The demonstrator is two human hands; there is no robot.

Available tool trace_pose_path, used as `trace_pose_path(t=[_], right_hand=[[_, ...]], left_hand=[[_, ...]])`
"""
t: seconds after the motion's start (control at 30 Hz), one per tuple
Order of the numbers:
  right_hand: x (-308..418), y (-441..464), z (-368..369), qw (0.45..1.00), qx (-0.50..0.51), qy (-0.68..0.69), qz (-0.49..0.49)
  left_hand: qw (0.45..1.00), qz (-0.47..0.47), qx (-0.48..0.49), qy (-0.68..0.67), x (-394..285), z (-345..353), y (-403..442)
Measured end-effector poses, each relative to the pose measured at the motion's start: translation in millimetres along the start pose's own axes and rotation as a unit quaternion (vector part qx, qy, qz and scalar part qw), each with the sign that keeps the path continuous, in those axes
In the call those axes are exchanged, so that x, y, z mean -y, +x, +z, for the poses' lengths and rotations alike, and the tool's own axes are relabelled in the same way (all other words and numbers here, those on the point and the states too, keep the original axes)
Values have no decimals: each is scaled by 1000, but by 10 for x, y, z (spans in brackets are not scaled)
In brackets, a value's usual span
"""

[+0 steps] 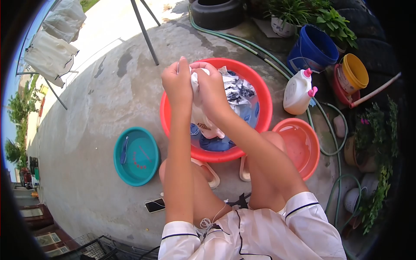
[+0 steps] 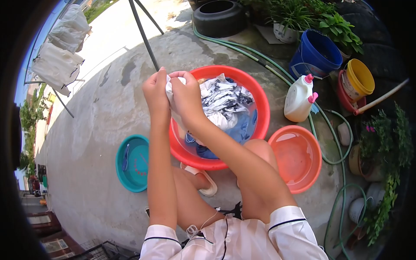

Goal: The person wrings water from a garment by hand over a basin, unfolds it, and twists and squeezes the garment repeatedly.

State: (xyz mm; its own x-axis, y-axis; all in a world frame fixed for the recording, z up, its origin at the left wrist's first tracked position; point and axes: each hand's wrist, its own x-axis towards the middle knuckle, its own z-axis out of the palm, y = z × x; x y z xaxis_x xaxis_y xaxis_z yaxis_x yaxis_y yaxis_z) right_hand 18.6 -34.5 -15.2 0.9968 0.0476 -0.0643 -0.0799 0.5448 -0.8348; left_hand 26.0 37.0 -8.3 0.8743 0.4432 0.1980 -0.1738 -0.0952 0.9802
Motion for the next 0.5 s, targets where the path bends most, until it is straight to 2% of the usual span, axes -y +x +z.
trace_pose_path(t=[0.07,0.17,0.23,0.5], right_hand=[[26,92,-77,997,-6,67,35],[110,169,-190,991,-19,124,51],[119,176,-214,988,-20,146,45],[54,-38,24,1000,-7,8,7]], left_hand=[[999,0,13,45,-114,99,-140],[987,83,35,130,-180,236,-366],[990,62,50,117,-167,229,-356],[999,-21,-2,-26,-102,24,-111]])
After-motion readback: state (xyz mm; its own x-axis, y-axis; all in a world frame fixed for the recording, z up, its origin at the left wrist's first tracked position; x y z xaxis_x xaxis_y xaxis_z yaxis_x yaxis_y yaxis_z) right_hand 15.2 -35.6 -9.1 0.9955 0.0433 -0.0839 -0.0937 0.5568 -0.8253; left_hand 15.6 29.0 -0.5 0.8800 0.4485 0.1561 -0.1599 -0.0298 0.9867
